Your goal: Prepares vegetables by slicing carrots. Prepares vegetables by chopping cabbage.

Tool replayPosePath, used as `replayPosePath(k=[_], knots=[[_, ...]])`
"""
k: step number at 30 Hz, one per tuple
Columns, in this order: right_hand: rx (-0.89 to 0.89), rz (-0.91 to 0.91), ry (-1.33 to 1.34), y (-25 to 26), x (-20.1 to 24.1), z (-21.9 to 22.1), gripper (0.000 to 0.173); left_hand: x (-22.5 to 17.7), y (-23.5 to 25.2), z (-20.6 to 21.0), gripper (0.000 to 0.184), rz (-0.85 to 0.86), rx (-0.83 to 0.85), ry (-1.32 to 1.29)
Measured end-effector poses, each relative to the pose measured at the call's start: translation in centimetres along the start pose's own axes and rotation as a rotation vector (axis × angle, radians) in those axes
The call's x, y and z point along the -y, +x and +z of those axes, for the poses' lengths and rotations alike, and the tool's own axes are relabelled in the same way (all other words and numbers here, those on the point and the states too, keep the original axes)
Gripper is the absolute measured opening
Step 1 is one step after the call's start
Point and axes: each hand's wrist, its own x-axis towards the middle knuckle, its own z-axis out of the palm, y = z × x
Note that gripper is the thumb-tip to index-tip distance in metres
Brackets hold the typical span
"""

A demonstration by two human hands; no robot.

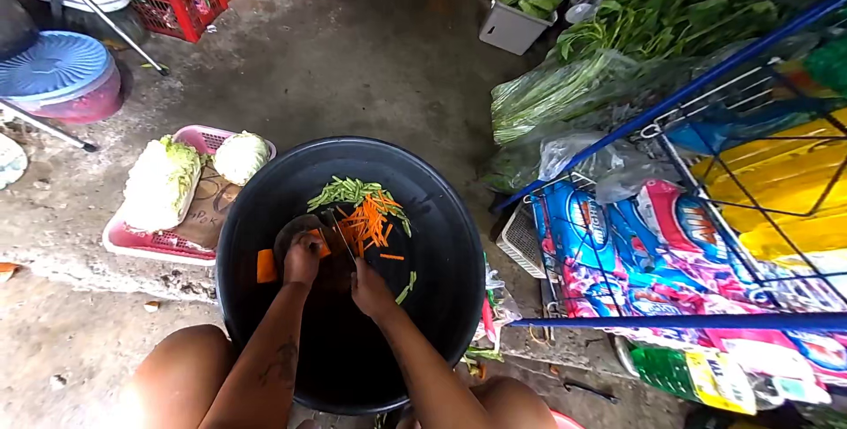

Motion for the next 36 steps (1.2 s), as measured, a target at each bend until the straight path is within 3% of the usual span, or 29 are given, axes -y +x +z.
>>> replayPosePath(k=[5, 22, 27, 32, 36], knots=[[0.030, 0.053, -0.196, -2.0, 3.1, -0.2, 0.047, 0.0, 0.1, 0.0, 0.020, -0.002, 0.007, 0.016], [0.126, 0.147, -0.227, -2.1, 5.7, -1.0, 0.049, 0.1, 0.3, -0.1, 0.022, -0.044, 0.038, 0.000], [0.091, 0.154, -0.135, -0.2, 4.0, 1.7, 0.048, 0.0, 0.1, 0.1, 0.021, -0.037, 0.020, -0.009], [0.130, 0.029, 0.089, 1.3, 0.5, 1.0, 0.051, 0.0, -0.1, 0.0, 0.022, -0.027, 0.020, -0.006], [0.034, 0.079, -0.019, -0.3, 1.9, 0.8, 0.044, 0.0, -0.1, -0.2, 0.021, -0.025, 0.018, -0.006]])
